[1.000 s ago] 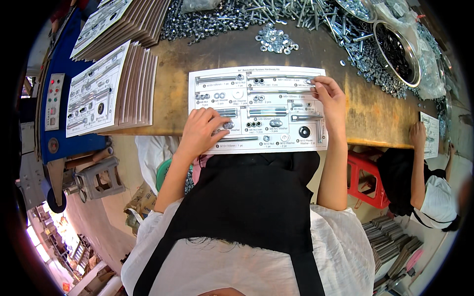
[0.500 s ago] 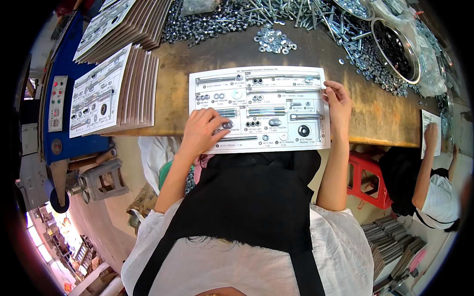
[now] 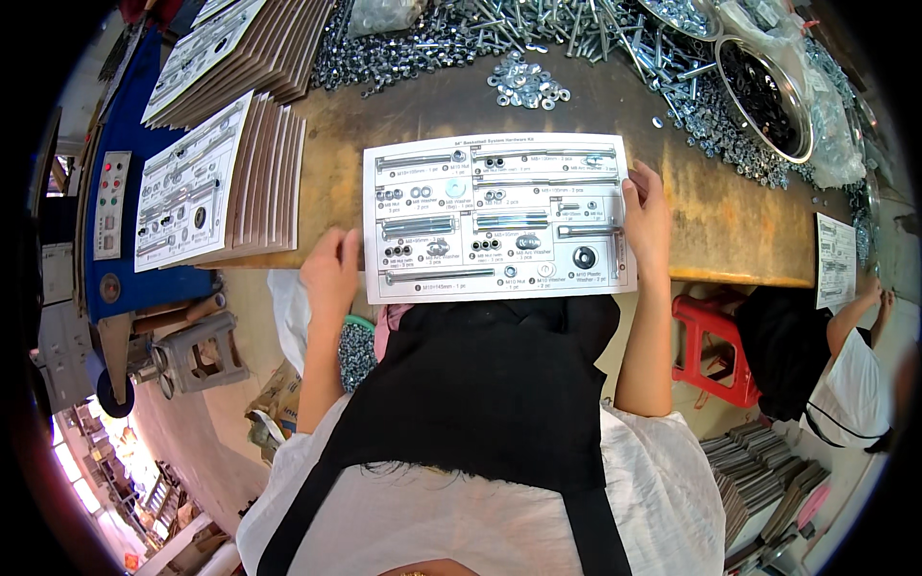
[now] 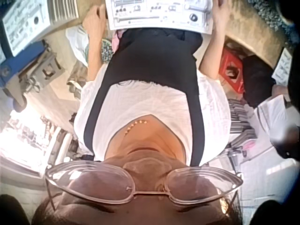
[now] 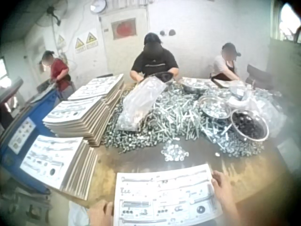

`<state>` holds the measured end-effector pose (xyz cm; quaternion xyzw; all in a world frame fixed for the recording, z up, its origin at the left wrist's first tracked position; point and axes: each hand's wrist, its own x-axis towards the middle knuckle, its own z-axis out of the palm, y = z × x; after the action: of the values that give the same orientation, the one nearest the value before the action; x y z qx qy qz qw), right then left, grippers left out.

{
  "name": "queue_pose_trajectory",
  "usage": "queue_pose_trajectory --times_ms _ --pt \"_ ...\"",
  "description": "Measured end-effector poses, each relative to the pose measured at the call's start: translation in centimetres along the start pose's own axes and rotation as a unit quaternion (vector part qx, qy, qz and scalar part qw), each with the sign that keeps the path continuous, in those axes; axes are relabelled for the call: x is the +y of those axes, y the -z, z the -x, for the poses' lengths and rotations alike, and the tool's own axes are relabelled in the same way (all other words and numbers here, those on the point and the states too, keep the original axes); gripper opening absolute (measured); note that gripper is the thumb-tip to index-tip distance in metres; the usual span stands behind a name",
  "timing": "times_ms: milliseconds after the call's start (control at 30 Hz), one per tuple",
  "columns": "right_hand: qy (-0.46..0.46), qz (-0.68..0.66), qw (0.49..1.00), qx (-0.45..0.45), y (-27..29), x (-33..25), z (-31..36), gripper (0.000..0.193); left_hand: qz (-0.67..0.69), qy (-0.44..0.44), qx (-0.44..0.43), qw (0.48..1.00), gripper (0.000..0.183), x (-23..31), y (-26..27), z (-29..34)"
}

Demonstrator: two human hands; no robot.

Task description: The person picks various metal fasteners, including bolts, nuts, and washers, from a large pile on a table. They place these items into designated slots on a printed cardboard backing sheet. The person repeats this process, stacking completed sheets and starting new ones.

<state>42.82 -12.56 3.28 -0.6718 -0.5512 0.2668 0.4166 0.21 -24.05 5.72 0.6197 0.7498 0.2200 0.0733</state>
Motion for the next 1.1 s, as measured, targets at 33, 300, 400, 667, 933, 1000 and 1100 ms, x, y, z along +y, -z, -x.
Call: queue_pose_trajectory --times_ms 33,300,400,667,933,1000,1100 --pt "0.002 0.006 1.000 0.000 0.0 0.0 -0.2 0.029 -0.003 0.039 -0.036 0.999 0.014 -0.3 0.5 0.6" --pt "-0.093 0.089 0.980 -0.150 3.0 4.5 -2.0 0.031 0.323 0.174 -0.118 0.923 0.045 1.1 -0.3 5.0" --pt "-0.184 -0.133 0.956 -0.187 3.2 3.3 -0.8 0.034 0.575 0.218 -0.145 0.775 0.060 -0.3 -0.5 5.5" --pt "-0.219 -0.290 0.912 -0.188 4.9 -1.8 -1.2 0.038 0.574 0.209 -0.119 0.783 0.061 1.0 2.7 4.8" --pt "-0.129 -0.309 0.911 -0.241 6.6 -12.2 -7.5 0.042 0.620 0.152 -0.043 0.768 0.061 0.8 10.6 1.7" --pt "-0.094 -0.303 0.907 -0.278 5.7 -17.9 -7.6 0.045 0.622 0.161 -0.011 0.767 0.061 0.5 14.1 0.6" --pt "-0.047 -0.321 0.887 -0.330 3.4 -21.8 -9.6 0.045 0.620 0.132 0.004 0.773 0.058 -2.9 18.3 -1.7"
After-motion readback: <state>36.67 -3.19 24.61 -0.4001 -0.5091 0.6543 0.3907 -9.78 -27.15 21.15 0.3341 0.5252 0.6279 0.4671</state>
